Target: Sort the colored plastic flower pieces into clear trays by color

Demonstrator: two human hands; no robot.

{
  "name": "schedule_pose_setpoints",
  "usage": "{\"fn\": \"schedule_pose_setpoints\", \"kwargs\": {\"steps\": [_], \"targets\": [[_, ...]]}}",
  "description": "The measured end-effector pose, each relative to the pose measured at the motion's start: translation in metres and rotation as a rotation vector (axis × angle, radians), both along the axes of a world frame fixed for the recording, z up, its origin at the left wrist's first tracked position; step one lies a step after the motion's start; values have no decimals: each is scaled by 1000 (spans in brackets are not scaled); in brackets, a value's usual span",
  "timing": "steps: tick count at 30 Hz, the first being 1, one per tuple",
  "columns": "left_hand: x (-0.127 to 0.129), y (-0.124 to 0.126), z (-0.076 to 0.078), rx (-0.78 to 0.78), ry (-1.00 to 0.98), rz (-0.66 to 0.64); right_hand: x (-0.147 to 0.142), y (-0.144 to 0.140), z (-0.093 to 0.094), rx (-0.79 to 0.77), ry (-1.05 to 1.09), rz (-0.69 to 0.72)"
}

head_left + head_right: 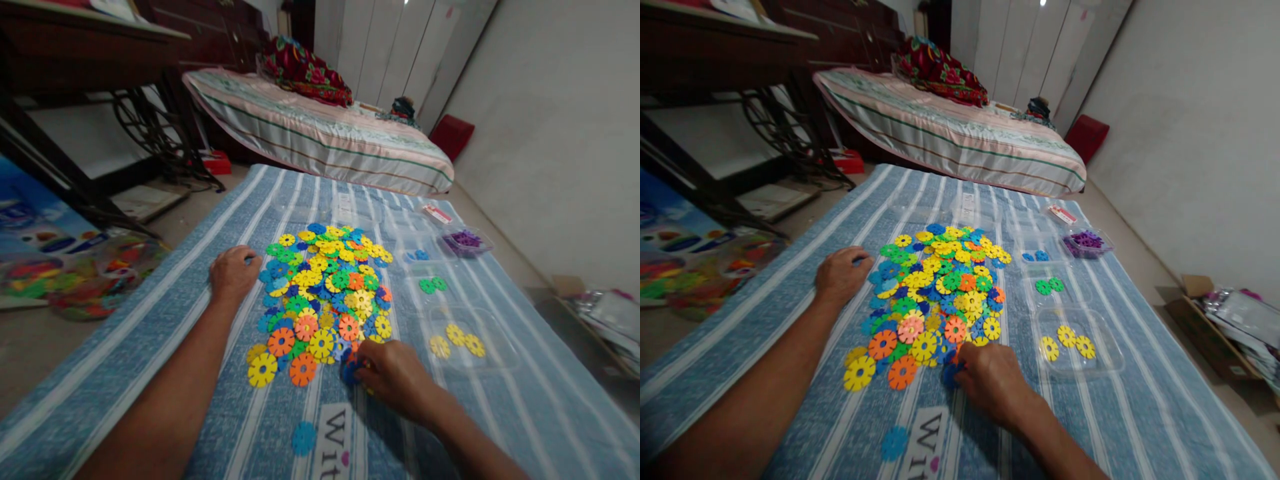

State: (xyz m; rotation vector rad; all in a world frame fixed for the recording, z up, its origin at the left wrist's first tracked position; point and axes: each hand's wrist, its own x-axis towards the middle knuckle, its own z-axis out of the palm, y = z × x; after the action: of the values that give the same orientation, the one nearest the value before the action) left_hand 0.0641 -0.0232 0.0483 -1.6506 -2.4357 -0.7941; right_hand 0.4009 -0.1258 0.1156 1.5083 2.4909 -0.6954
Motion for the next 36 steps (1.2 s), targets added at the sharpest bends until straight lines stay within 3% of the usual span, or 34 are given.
{"fn": "schedule_pose_setpoints", "kwargs": {"steps": [4, 7, 9, 12, 14, 16, 20, 24, 28, 36], "targets": [[0, 0, 1, -16, -4, 4, 12, 17, 6, -79, 215, 5], [-1, 0, 0, -7, -9, 1, 29, 46, 17, 21, 297, -40], [-1, -1, -1, 1, -17, 1, 43, 69, 28, 252, 304, -181], [-1, -1, -1, 4, -22, 1, 62, 96, 43, 730, 251, -522], [-1, -1, 0, -2, -20, 0, 68, 102, 47, 830, 240, -572], [0, -1, 1, -9, -11, -2, 66, 98, 43, 752, 225, -497], [1, -1, 2, -20, -7, 3, 51, 72, 22, 411, 78, -270], [0, -1, 2, -19, -25, -1, 34, 48, 6, 220, -142, -167], [-1, 0, 1, 5, -25, -2, 23, 37, 1, 152, -261, -160], [-2, -1, 1, 7, -11, -19, 21, 35, -3, 157, -273, -173]]}}
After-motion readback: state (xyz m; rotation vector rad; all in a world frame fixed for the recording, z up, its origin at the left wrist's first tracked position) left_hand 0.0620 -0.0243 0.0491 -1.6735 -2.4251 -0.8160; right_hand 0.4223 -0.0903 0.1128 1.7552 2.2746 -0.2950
